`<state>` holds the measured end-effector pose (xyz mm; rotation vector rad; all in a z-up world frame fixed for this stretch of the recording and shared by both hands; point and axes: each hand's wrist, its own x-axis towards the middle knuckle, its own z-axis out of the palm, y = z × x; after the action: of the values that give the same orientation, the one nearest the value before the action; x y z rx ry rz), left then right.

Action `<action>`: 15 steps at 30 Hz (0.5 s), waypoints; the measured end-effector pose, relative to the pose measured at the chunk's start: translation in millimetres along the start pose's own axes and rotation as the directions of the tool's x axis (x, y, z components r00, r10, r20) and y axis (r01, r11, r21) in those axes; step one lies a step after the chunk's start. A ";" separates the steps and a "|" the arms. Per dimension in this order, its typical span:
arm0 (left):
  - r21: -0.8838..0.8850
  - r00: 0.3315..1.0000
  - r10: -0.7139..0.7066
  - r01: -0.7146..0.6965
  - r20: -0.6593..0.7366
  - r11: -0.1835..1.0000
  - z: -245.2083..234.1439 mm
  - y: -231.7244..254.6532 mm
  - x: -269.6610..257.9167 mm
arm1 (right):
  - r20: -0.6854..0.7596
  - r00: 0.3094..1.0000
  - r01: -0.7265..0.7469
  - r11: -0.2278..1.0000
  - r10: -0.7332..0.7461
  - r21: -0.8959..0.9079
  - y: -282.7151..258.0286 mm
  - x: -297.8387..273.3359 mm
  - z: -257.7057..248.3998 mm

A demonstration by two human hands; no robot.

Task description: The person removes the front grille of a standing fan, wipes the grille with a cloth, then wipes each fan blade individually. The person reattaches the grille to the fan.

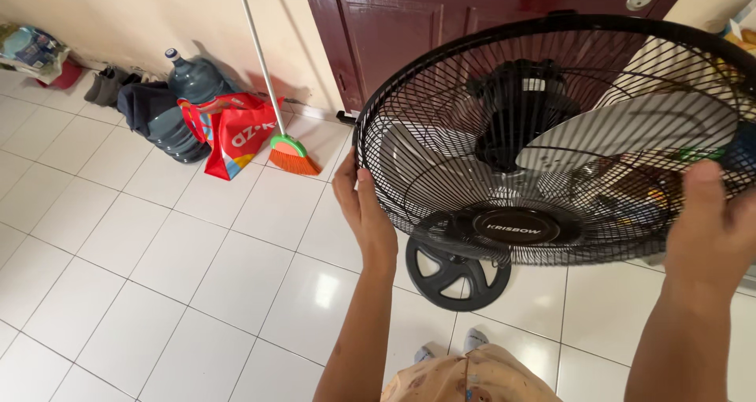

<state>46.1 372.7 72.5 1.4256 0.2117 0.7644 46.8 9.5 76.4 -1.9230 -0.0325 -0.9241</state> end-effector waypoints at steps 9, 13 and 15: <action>0.191 0.997 -0.069 0.062 0.027 0.980 -5.4 -2.9 11.6 | 0.061 0.939 0.344 0.928 -0.338 -0.143 -60.1 20.3 6.8; 0.232 0.999 -0.049 0.044 0.015 0.972 -3.6 -0.7 9.9 | 0.032 0.921 0.380 0.873 -0.389 -0.307 -56.8 19.2 5.7; 0.233 0.992 -0.128 0.121 0.017 0.965 -7.1 3.2 6.7 | 0.045 0.929 0.365 0.887 -0.368 -0.283 -49.2 19.0 1.3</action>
<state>46.0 382.3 76.3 1.6275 0.3725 0.6277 42.0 30.2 124.6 -2.2273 -0.2803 -1.2454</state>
